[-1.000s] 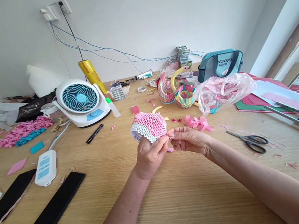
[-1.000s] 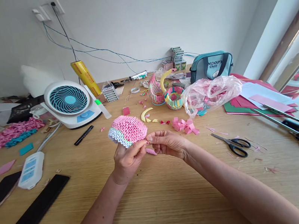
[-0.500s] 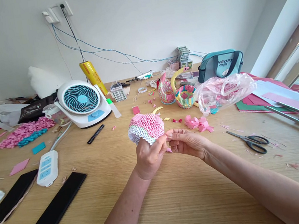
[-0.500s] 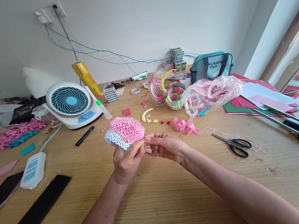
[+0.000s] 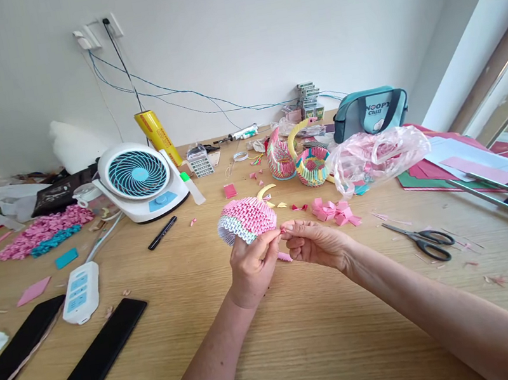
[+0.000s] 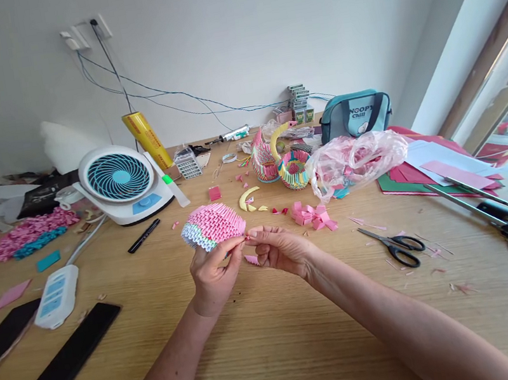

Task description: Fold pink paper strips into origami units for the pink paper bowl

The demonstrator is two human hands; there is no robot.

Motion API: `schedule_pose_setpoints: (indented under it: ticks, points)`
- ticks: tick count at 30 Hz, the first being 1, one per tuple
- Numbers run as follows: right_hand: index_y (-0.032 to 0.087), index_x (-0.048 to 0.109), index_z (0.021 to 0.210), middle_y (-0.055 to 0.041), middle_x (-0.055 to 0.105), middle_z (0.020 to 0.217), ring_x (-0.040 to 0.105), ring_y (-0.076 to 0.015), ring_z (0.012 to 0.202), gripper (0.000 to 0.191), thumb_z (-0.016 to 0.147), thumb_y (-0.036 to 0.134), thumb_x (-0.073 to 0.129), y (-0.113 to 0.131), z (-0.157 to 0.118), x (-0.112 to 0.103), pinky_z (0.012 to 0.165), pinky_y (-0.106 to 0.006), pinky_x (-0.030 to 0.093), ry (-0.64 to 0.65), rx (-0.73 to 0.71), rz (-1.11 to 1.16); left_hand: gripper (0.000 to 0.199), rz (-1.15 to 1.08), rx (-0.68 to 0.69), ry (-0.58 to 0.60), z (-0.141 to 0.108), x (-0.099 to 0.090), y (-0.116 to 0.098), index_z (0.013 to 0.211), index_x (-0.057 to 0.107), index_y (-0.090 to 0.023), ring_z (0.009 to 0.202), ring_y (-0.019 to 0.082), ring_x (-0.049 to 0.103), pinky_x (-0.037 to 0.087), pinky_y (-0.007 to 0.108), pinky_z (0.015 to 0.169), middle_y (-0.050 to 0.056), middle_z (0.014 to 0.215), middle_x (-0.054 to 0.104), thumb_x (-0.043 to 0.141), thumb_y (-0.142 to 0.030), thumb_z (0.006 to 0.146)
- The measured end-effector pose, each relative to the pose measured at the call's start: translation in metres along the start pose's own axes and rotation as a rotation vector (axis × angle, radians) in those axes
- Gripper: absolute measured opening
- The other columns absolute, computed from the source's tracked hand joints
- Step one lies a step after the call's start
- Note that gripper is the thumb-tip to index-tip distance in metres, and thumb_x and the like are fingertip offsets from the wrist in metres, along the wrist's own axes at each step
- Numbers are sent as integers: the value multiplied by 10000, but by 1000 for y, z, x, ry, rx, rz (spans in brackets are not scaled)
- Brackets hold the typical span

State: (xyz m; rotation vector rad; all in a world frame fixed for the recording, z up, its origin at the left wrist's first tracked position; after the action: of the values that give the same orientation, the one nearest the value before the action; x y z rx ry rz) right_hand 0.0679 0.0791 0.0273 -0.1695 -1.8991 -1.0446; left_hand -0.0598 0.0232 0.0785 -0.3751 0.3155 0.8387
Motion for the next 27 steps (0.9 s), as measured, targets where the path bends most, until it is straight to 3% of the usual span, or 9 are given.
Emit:
schedule_pose_setpoints:
  ticks: [7, 10, 14, 19, 27]
  points:
    - [138, 665, 780, 32, 661, 700, 404, 1, 477, 242, 632, 172, 854, 3, -1, 5, 464, -148, 330, 5, -23, -38, 75, -128, -130, -16, 0, 1, 3, 854, 711, -202, 745, 147, 643, 521, 279, 746, 38, 831, 727, 656, -163, 821]
    - [142, 672, 782, 19, 674, 725, 382, -1, 477, 255, 617, 183, 862, 11, -1, 2, 457, -149, 320, -25, -78, -44, 87, -227, -263, 11, -2, 3, 11, 883, 708, -197, 788, 153, 651, 512, 282, 784, 36, 851, 722, 628, -194, 847]
    - [148, 681, 783, 7, 676, 747, 363, -6, 483, 225, 638, 189, 847, 35, -2, -8, 447, -149, 307, -64, -206, -80, 191, -463, -558, 22, -7, 9, 31, 1025, 677, -198, 993, 182, 637, 495, 305, 887, 62, 1037, 699, 552, -281, 908]
    - [151, 674, 776, 27, 652, 724, 354, 1, 479, 238, 621, 183, 852, 47, 0, -19, 444, -150, 286, -113, -256, -94, 394, -829, -780, -22, -13, 22, 43, 1308, 505, -250, 1217, 207, 547, 477, 337, 971, 92, 1350, 552, 521, -327, 923]
    - [143, 675, 790, 11, 659, 730, 389, -5, 482, 225, 645, 184, 841, 38, 4, -19, 425, -147, 306, -58, -202, -65, 475, -962, -908, -8, -18, 32, 43, 1296, 478, -259, 1146, 198, 598, 506, 319, 924, 97, 1304, 584, 626, -358, 856]
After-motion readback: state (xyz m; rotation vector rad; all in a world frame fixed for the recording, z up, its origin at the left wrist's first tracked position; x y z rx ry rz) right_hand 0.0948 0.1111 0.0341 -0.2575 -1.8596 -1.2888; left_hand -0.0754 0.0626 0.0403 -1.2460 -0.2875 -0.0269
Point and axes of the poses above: each hand's wrist, its own z-axis towards the middle knuckle, its own x-axis out of the palm, y = z × x, the point moved 5 cm from there along z, towards the middle knuckle
